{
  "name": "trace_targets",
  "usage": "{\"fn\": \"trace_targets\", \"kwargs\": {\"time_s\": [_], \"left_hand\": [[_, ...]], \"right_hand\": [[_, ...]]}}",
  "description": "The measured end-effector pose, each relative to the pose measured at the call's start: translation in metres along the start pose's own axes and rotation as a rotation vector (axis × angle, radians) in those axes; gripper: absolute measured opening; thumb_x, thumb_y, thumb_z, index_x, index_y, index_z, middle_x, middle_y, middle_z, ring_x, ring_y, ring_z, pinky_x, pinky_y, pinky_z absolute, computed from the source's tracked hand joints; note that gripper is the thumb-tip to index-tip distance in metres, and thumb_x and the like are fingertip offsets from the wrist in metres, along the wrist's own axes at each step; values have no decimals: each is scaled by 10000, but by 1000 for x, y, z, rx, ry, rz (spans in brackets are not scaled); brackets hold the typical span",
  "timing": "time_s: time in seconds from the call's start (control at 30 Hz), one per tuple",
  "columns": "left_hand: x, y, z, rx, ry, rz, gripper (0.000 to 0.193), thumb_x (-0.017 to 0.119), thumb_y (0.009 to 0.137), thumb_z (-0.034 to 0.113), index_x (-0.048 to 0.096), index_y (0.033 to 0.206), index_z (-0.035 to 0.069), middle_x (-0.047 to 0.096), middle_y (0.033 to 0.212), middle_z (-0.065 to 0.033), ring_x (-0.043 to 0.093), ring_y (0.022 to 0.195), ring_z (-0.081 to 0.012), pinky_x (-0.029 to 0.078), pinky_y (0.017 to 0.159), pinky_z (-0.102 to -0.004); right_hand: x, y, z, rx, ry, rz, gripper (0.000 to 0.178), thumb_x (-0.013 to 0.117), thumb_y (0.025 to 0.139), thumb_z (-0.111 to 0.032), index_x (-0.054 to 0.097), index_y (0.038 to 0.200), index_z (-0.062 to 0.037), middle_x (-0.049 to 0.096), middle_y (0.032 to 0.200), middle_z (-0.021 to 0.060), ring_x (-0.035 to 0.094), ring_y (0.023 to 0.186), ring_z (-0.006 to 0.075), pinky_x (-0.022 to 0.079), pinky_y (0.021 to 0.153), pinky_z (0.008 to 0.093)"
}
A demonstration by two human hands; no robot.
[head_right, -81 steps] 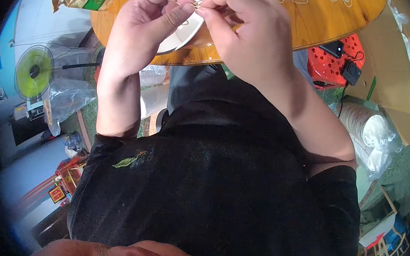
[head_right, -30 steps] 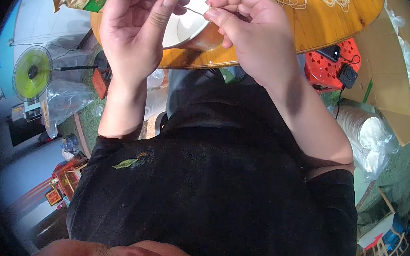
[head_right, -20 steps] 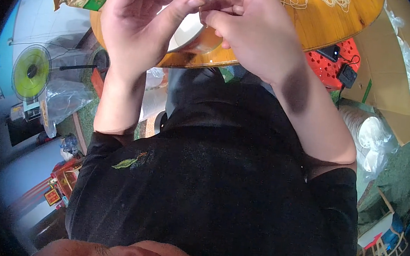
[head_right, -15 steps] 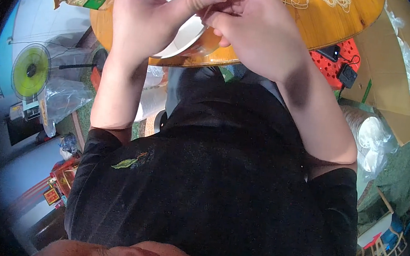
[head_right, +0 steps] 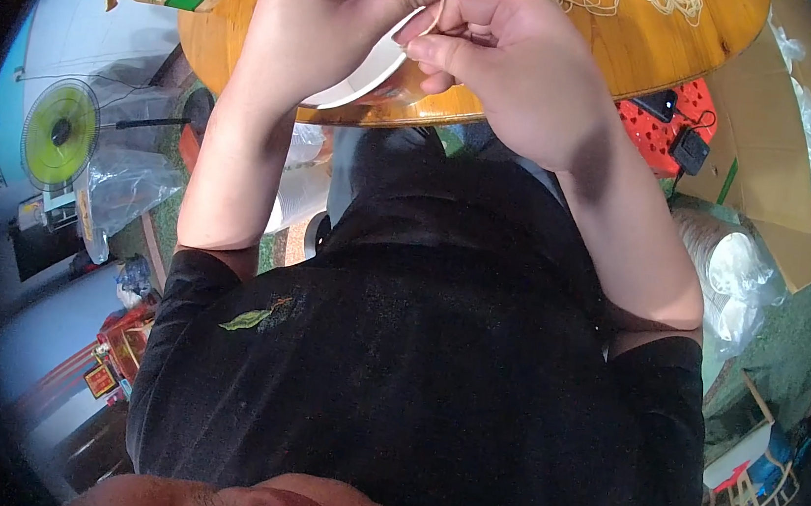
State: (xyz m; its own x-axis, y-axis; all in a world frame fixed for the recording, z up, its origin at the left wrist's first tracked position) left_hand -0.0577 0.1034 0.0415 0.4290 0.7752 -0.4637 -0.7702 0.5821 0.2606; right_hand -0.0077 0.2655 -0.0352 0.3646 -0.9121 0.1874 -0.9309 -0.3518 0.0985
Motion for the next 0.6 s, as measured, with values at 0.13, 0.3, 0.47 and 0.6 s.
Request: {"fn": "trace_targets", "kwargs": {"time_s": [0.13,0.3,0.47,0.6], "left_hand": [[-14,-14,10,-88,199,54,325,761,1051,43,678,1364,23,735,1180,-77,705,964,-119,579,841,-280],[-24,-43,-7,69,221,-73,165,797,982,-39,712,1120,-10,729,1061,-44,712,1004,-153,568,956,-305],[-14,-50,-4,-97,298,-7,182,843,953,14,780,1121,-13,788,1000,-42,749,920,-135,600,876,-293],[-11,-53,-2,-75,352,31,183,828,944,40,797,1124,28,796,935,-88,784,820,-195,630,748,-321]], "right_hand": [[-2,-2,8,-1,58,61,201,695,1090,-115,766,1204,35,760,1005,45,723,906,106,597,873,269],[6,-3,7,-8,168,34,210,679,1106,-132,769,1213,26,763,1037,40,721,912,107,594,878,258],[6,-4,10,-21,170,29,215,677,1110,-138,777,1210,24,772,1063,43,717,916,102,594,880,256],[6,-5,11,-29,183,41,206,686,1105,-134,784,1186,28,786,1105,54,716,924,103,595,886,256]]}}
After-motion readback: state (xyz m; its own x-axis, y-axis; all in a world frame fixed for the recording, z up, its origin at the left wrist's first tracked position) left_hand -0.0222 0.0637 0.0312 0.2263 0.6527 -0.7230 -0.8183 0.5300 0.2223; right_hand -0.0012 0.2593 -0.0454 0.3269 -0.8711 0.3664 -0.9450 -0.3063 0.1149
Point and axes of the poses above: each hand's wrist, its own y-axis towards the middle knuckle, its own x-axis out of the palm, z = x × y, the point moved 3 cm from there along y, towards the middle knuckle
